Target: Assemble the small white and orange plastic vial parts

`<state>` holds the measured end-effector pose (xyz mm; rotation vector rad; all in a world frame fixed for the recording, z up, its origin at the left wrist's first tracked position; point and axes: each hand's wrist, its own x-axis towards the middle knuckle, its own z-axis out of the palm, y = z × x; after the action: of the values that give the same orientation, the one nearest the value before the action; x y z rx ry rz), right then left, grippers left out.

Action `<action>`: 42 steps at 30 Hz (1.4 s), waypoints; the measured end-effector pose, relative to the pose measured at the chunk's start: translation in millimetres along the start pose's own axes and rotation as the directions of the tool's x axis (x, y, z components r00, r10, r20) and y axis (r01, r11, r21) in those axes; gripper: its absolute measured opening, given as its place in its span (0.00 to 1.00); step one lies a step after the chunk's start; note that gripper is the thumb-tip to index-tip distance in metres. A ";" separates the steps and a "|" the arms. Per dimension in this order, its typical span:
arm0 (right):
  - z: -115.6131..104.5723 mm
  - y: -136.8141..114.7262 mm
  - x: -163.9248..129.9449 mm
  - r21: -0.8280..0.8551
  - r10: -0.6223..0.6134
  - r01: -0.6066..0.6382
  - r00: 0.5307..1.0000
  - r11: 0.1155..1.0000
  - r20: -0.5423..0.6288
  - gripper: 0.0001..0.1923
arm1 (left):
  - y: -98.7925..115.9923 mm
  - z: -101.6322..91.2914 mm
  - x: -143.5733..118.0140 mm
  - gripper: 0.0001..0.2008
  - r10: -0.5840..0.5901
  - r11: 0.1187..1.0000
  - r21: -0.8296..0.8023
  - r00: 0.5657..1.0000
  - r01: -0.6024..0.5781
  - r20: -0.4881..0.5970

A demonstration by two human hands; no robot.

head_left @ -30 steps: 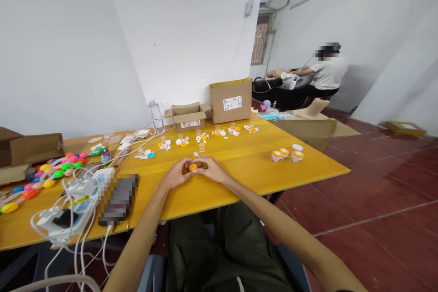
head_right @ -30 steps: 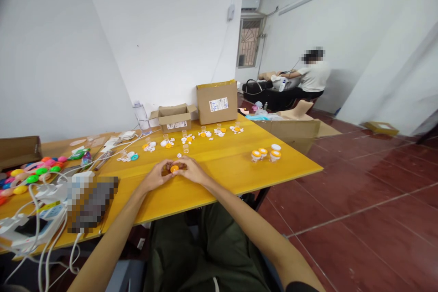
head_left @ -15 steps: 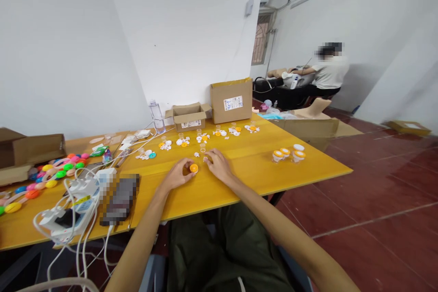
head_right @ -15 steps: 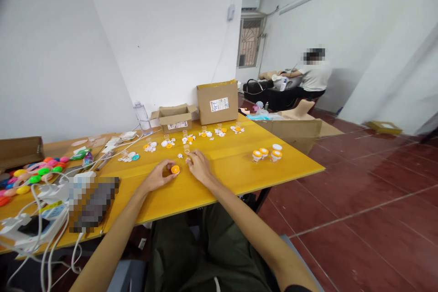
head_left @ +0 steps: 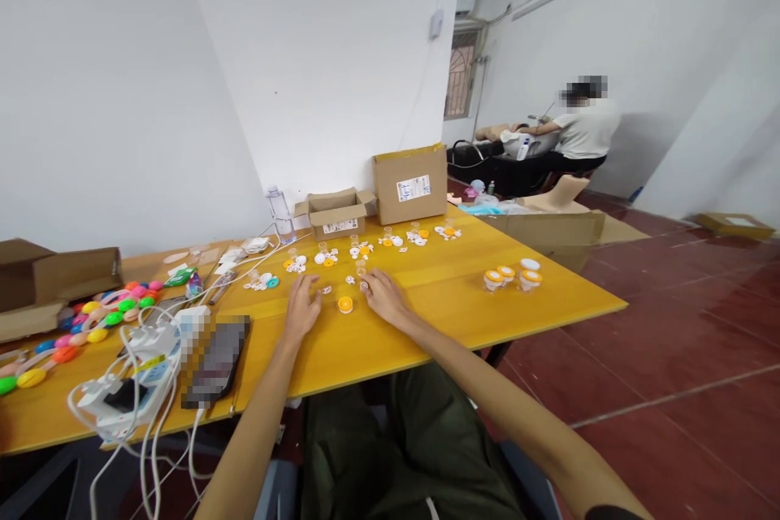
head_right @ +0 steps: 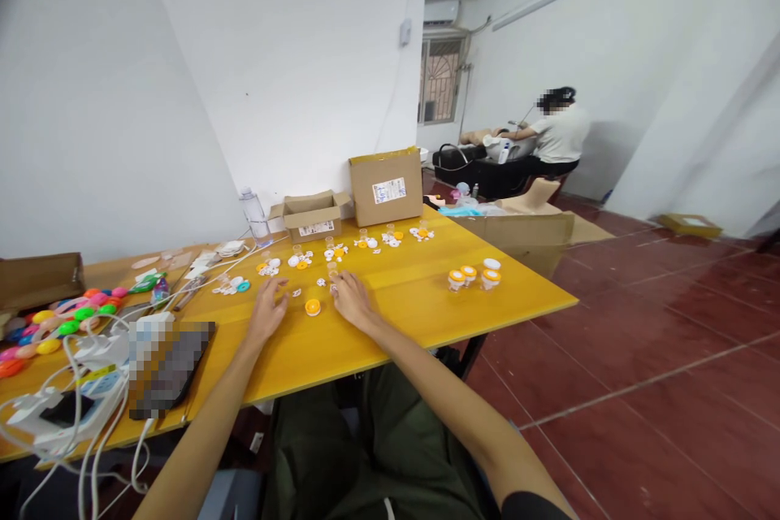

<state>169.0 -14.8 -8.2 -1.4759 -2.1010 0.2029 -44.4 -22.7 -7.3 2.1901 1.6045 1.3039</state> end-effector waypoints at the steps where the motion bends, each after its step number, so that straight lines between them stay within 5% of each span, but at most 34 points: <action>1: -0.2 -2.3 0.7 -0.012 -0.007 0.007 1.000 1.000 0.000 0.15 | -2.3 0.7 0.2 0.15 0.001 1.000 0.026 1.000 -0.002 0.010; 10: 4.5 -18.7 14.9 -0.188 -0.090 0.095 0.995 0.978 0.039 0.12 | -8.5 7.9 -1.3 0.12 0.007 0.988 0.147 0.982 -0.036 0.190; 17: 10.2 -19.7 18.8 -0.259 -0.148 0.159 0.987 0.953 0.064 0.16 | -8.8 11.3 3.0 0.08 0.024 0.997 0.069 0.979 -0.038 0.200; 28: 15.4 -18.9 24.3 -0.258 -0.236 0.250 0.968 0.933 0.085 0.15 | -3.4 22.6 19.3 0.05 -0.120 0.980 -0.141 0.980 0.143 0.161; 36: 18.2 -15.3 31.8 -0.006 -0.109 0.109 0.993 0.994 0.043 0.10 | 1.9 36.6 37.6 0.04 -0.233 0.856 -0.428 0.955 0.290 0.182; 42: 28.2 -7.0 42.0 0.323 -0.125 0.134 0.991 0.937 -0.048 0.07 | -2.8 42.7 44.0 0.07 -0.315 0.686 -0.639 0.933 0.349 0.171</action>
<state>138.5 25.8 -13.8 -1.1353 -2.0177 0.4547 -14.0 30.5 -10.7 1.4054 1.1734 1.3999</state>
